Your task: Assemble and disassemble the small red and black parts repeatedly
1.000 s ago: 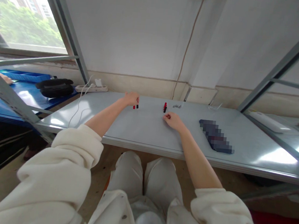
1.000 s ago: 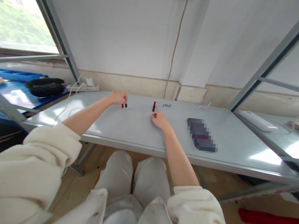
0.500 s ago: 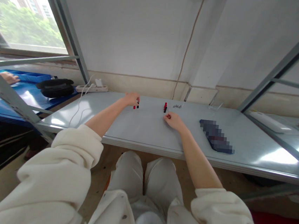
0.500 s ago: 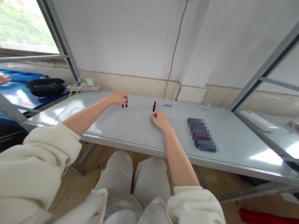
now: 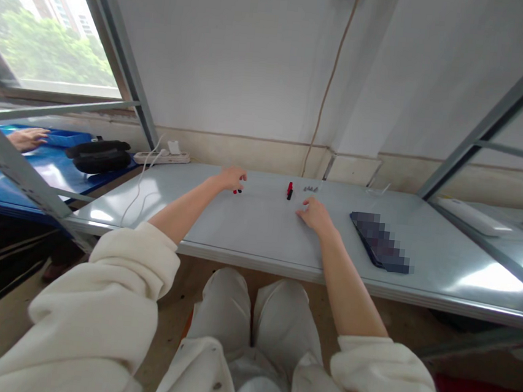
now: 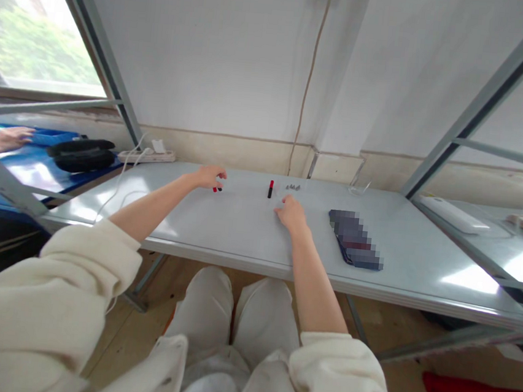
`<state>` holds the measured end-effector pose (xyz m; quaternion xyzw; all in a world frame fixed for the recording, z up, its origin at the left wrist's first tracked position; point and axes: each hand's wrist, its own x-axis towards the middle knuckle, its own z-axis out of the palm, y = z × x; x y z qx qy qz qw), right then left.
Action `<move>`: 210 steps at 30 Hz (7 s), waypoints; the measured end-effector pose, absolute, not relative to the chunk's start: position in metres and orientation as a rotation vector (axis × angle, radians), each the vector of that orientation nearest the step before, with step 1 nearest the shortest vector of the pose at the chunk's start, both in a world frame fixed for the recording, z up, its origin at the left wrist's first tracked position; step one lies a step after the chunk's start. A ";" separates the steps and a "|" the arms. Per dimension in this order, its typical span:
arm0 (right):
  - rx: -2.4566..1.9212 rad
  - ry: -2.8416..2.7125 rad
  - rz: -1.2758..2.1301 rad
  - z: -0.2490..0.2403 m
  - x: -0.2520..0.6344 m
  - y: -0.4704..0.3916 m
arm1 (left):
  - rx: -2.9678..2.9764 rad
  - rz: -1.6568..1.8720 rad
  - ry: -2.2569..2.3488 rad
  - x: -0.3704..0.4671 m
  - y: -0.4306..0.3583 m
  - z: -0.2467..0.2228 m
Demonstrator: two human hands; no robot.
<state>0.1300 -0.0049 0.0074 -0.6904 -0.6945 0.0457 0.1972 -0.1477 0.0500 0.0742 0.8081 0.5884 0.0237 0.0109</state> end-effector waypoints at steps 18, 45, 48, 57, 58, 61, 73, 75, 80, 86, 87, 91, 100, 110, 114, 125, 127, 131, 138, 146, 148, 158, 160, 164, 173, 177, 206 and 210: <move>-1.898 -2.143 0.045 0.013 0.117 -0.014 | 2.656 0.348 1.758 -0.171 0.030 -0.010; -1.355 -2.509 -0.232 0.003 0.086 -0.011 | 2.526 0.489 1.698 -0.187 0.027 0.023; -1.111 -2.651 -0.291 0.004 0.085 -0.006 | 2.508 0.498 1.675 -0.190 0.034 0.024; -0.572 -3.021 -0.523 0.021 0.055 0.025 | 2.450 0.366 1.805 -0.196 0.044 0.027; -0.543 -3.031 -0.507 0.022 0.051 0.028 | 2.439 0.347 1.816 -0.196 0.045 0.028; -0.553 -2.971 -0.420 0.021 0.037 0.032 | 2.442 0.306 1.801 -0.196 0.046 0.033; -1.162 -2.343 0.324 0.008 -0.025 0.050 | 2.306 0.420 1.785 -0.197 0.043 0.019; -1.145 -2.345 0.345 0.004 -0.029 0.054 | 2.273 0.469 1.749 -0.196 0.042 0.018; -1.091 -2.346 0.366 -0.004 -0.031 0.060 | 2.252 0.531 1.735 -0.195 0.044 0.015; -1.089 -2.361 0.395 -0.005 -0.029 0.063 | 2.234 0.539 1.720 -0.194 0.048 0.015; -1.094 -2.363 0.396 -0.005 -0.029 0.063 | 2.227 0.541 1.719 -0.194 0.048 0.016; -1.130 -2.369 0.399 -0.004 -0.029 0.063 | 2.207 0.527 1.717 -0.194 0.047 0.016; -1.173 -2.399 0.408 -0.002 -0.029 0.064 | 2.080 0.408 1.917 -0.209 0.035 0.032; -1.176 -2.364 0.522 0.008 -0.019 0.059 | 2.313 0.410 1.461 -0.168 -0.038 0.049; -1.201 -2.329 0.530 0.010 -0.015 0.056 | 2.529 0.395 1.188 -0.118 -0.061 0.037; -1.236 -2.364 0.447 0.009 0.012 0.063 | 2.709 0.446 1.406 -0.054 -0.067 0.017; -1.264 -2.364 0.441 0.010 0.015 0.063 | 2.705 0.451 1.429 -0.052 -0.066 0.015; -1.314 -2.342 0.448 0.012 0.020 0.061 | 2.706 0.495 1.377 -0.048 -0.061 0.011; -1.344 -2.306 0.344 0.049 0.051 0.039 | 2.302 0.735 1.423 -0.065 -0.035 0.008; -1.342 -1.919 0.794 0.059 0.095 0.000 | 1.631 0.991 1.247 -0.052 -0.024 0.021; -1.276 -1.836 0.852 0.050 0.097 -0.003 | 1.617 0.957 1.177 -0.041 -0.023 0.021; -1.613 -1.731 0.484 0.039 0.131 0.005 | 2.548 0.784 1.491 -0.022 -0.006 0.023; -1.686 -1.775 0.458 0.037 0.131 0.005 | 2.618 0.681 1.562 -0.017 -0.003 0.022; -1.813 -1.890 0.345 0.031 0.130 0.007 | 2.659 0.574 1.618 -0.009 0.003 0.017; -1.792 -2.146 0.158 0.021 0.128 0.012 | 2.465 0.860 1.530 -0.024 0.014 0.022; -1.702 -2.199 0.147 0.023 0.125 0.011 | 2.181 1.120 1.438 -0.041 0.015 0.024; -1.103 -2.247 0.047 0.002 0.104 0.020 | 1.788 1.126 1.159 -0.074 0.001 0.012; -1.077 -2.266 0.043 0.001 0.102 0.019 | 1.826 1.117 1.156 -0.074 0.002 0.011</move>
